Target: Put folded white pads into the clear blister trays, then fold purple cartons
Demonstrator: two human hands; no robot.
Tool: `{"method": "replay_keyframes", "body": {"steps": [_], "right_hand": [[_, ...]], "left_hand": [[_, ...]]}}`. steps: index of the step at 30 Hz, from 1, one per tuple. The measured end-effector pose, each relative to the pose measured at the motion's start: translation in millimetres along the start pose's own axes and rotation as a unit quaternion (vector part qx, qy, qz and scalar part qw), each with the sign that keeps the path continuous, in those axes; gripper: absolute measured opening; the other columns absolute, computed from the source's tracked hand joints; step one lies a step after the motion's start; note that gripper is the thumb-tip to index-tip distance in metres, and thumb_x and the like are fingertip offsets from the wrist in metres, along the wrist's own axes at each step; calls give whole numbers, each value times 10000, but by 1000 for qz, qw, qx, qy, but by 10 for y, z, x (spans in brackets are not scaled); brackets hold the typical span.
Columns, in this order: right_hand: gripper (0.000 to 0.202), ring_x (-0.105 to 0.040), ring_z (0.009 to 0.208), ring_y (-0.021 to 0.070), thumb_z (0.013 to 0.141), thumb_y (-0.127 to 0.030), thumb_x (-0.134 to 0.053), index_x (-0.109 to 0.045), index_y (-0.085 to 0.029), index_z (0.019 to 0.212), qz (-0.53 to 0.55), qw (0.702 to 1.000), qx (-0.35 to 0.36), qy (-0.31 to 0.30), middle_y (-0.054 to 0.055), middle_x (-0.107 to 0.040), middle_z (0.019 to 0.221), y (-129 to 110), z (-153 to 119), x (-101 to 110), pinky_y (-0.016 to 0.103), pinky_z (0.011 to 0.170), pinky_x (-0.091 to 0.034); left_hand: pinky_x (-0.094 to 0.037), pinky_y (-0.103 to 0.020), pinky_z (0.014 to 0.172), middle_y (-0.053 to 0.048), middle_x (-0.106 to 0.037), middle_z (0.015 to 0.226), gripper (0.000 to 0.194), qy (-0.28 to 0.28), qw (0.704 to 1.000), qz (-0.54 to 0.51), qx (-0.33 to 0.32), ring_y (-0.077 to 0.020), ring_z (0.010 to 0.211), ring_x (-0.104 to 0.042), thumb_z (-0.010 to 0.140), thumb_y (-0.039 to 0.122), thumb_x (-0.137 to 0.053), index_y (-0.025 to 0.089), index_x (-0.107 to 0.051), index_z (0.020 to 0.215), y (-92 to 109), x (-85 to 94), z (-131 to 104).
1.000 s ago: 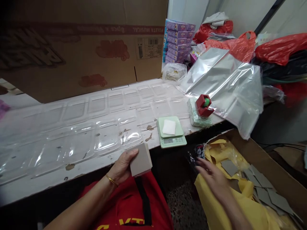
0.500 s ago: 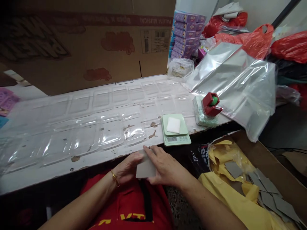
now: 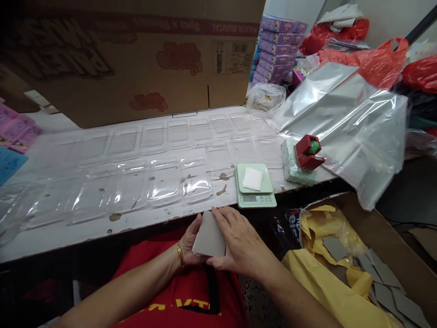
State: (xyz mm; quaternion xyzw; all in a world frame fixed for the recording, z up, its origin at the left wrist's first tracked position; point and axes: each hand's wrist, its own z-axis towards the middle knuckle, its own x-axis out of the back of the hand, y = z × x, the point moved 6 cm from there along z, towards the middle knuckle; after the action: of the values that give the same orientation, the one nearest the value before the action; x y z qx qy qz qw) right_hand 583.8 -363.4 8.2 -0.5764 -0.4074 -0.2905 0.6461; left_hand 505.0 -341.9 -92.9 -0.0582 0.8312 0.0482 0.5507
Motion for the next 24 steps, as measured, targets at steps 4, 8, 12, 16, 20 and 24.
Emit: {"method": "replay_keyframes", "body": {"steps": [4,8,12,16,20,24], "right_hand": [[907,-302,1209,293,624,-479,-655,-217,-177,1359,-32,999,1,16,127,-342,1316,-35,19,92,483,1005,-298],[772,-349,1178,279,694,-448,-600,-273,-167,1335,-52,998,1,21,129,-391,1278,-66,45,142,464,994,-318],[740,-375,1168,273,698,-413,-599,-287,-170,1325,-38,999,3,28,125,-397,1282,-95,79,150,444,980,-342],[698,-408,1152,252,681,-382,-614,-333,-181,1287,21,998,-13,49,110,-427,1263,-82,127,152,400,977,-358],[651,-446,1127,236,690,-371,-612,-371,-203,1271,96,994,-30,52,91,-458,1254,-12,146,136,379,964,-370],[603,-414,1176,245,731,-352,-586,-391,-215,1285,211,974,-60,57,80,-439,1301,143,116,100,405,995,-326]], "left_hand": [[-378,-332,863,-83,-686,888,529,-30,999,20,6,-216,871,-608,571,406,-722,106,-589,986,75,9,-12],[-386,-308,842,-87,-691,864,507,-52,998,20,0,-204,842,-615,558,356,-742,89,-598,964,116,-3,-11],[-383,-319,834,-97,-692,830,538,-73,997,15,5,-226,863,-612,563,364,-738,72,-590,989,124,16,-8],[-392,-338,809,-113,-689,868,494,-94,995,8,18,-241,860,-611,583,317,-717,65,-592,989,146,22,-16],[-411,-351,796,-112,-689,890,401,-109,994,4,20,-235,854,-615,645,239,-638,63,-588,1001,182,-10,-37],[-412,-375,821,-124,-685,901,386,-114,993,2,8,-234,859,-616,682,211,-575,63,-567,1039,216,-45,-42]]}}
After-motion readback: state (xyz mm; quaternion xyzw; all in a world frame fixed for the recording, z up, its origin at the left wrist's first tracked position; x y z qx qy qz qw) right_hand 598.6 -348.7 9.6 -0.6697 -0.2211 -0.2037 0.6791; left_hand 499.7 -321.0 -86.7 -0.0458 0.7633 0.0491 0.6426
